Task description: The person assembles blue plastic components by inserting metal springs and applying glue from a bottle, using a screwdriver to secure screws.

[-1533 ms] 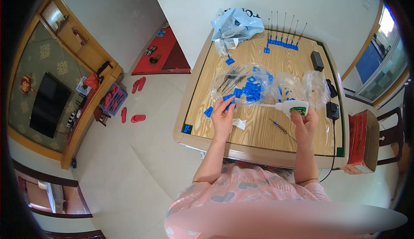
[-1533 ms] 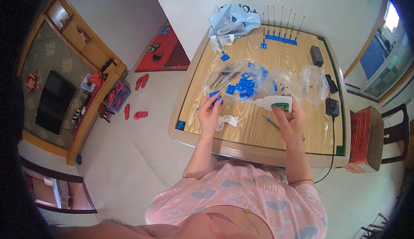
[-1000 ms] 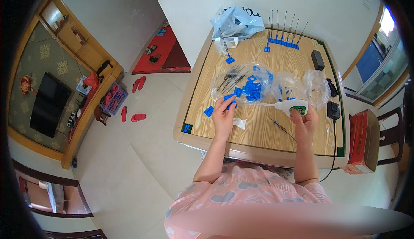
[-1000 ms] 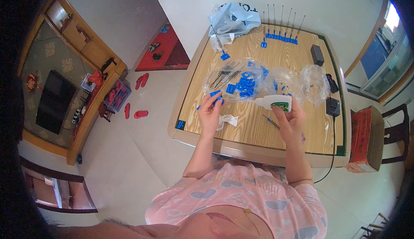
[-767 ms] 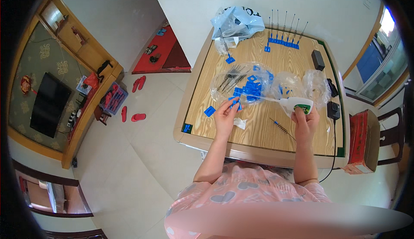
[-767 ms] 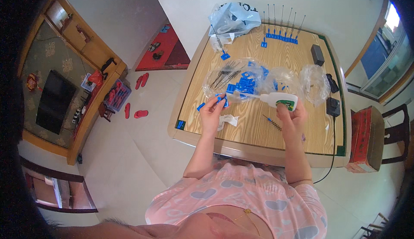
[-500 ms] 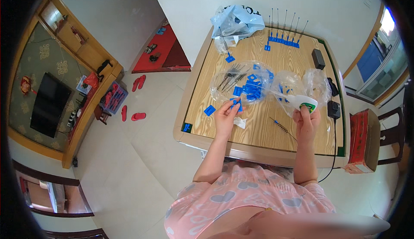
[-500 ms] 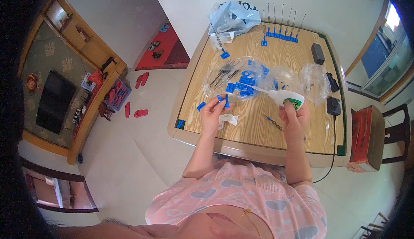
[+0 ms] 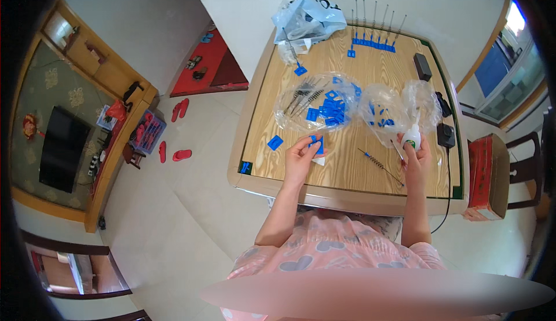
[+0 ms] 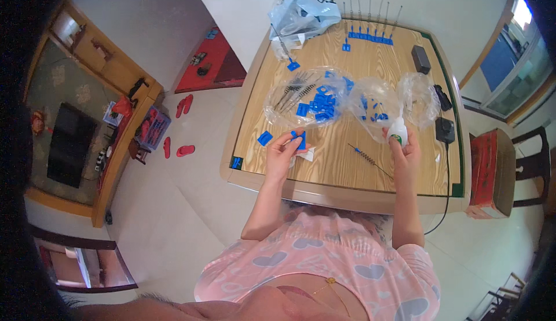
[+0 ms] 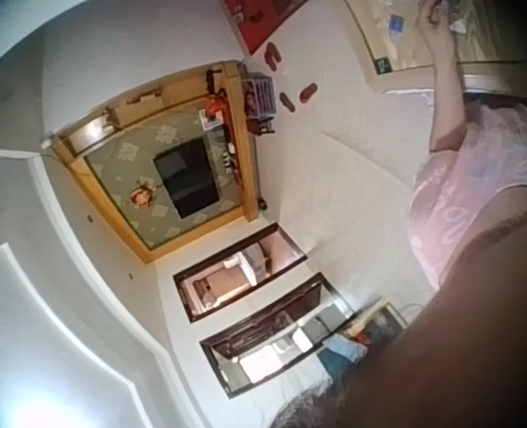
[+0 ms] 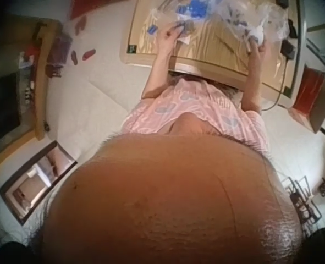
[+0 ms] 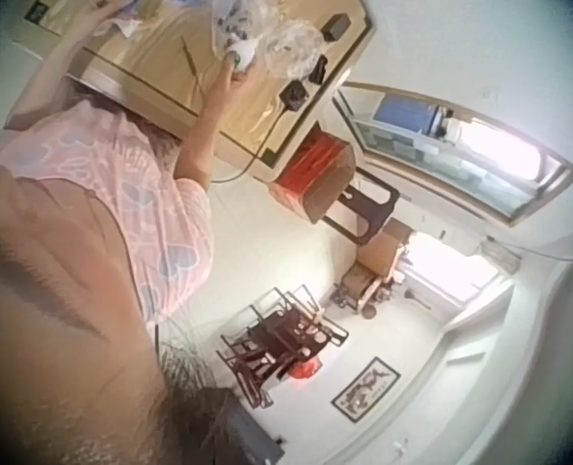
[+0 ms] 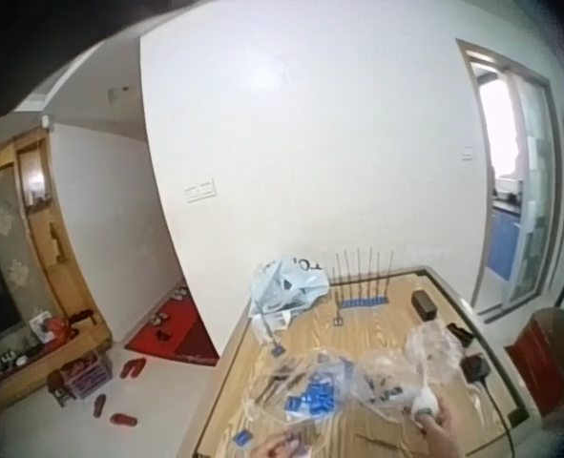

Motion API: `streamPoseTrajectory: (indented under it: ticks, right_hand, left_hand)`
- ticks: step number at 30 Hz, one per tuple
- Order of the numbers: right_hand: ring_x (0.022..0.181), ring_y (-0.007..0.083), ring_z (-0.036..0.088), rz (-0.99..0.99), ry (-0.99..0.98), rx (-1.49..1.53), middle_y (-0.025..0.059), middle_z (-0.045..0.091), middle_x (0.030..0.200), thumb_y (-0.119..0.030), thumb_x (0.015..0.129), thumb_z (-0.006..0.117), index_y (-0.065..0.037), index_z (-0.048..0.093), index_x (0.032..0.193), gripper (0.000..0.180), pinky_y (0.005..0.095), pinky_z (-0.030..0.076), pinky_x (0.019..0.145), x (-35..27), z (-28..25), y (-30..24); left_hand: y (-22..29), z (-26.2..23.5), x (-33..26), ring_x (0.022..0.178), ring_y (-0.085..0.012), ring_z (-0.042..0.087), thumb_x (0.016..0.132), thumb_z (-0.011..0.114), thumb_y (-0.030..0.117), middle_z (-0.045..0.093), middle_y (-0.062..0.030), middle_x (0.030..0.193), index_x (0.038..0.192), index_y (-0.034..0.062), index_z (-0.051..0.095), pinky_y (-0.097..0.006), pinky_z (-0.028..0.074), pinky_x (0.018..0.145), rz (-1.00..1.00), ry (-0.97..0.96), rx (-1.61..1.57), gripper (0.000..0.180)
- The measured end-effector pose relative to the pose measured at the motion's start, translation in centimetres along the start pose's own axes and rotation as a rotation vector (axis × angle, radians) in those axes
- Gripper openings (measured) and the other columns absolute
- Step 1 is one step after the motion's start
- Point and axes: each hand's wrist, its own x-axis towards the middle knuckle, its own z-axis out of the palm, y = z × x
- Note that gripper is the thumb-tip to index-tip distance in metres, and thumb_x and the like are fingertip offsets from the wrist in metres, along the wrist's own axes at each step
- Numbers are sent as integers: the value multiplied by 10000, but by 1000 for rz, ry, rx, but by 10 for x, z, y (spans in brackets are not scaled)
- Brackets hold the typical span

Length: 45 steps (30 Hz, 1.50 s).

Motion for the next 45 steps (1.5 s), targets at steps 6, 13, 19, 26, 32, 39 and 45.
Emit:
streamPoseTrajectory:
  ticks: [6, 13, 19, 26, 32, 39, 45]
  right_hand:
    - [898, 108, 579, -6, 165, -342, 39, 601, 954, -26, 850, 593, -24, 511, 1119, 281, 256, 450, 805, 30, -90, 82]
    - [878, 136, 582, -43, 213, -428, 57, 607, 956, -4, 816, 623, -19, 526, 1037, 242, 261, 452, 774, 30, -144, 140]
    - [851, 164, 595, -95, 224, -666, 75, 618, 934, -31, 785, 660, -13, 549, 1079, 315, 286, 467, 737, 25, -142, 145]
    - [932, 198, 584, -34, 246, -751, 102, 602, 1020, -57, 776, 688, -15, 526, 1167, 426, 309, 463, 799, 19, -133, 132]
    - [965, 250, 573, -373, 528, -840, 118, 586, 1058, -57, 789, 678, -10, 532, 1161, 403, 328, 448, 846, -1, -103, 99]
    - [999, 322, 535, -226, -213, -987, 150, 552, 1039, -119, 814, 650, -19, 556, 1045, 268, 386, 436, 845, -16, -32, 77]
    - [986, 360, 524, -286, -555, -1031, 158, 533, 1023, -143, 816, 624, -46, 537, 1063, 279, 427, 442, 820, 21, -11, 79]
  left_hand:
    - [-15, 1, -9, 932, -228, 639, 867, 572, -38, 548, -125, 1211, 1084, -27, 609, -336, 583, 762, -7, -72, 60, 221]
    - [-22, 7, -12, 943, -261, 642, 851, 578, -60, 530, -111, 1214, 1169, -23, 564, -340, 569, 793, -43, -112, 89, 320]
    - [-19, 3, -8, 937, -253, 648, 843, 586, -75, 536, -109, 1172, 1224, -38, 513, -320, 565, 786, -62, -91, 138, 390]
    - [-8, 9, -10, 901, -236, 658, 843, 586, -74, 554, -106, 1158, 1229, -36, 506, -293, 558, 767, -79, -45, 120, 396]
    - [-17, -2, -12, 908, -195, 643, 856, 580, -45, 574, -97, 1180, 1218, -17, 535, -303, 564, 774, -31, -64, 190, 365]
    - [-26, 10, -17, 931, -188, 626, 856, 584, -38, 505, -94, 1208, 1116, -23, 601, -303, 577, 753, -39, -126, 180, 260]
    - [-21, 7, -24, 939, -185, 620, 848, 586, -43, 473, -90, 1249, 1099, -15, 616, -294, 574, 762, -5, -175, 219, 254]
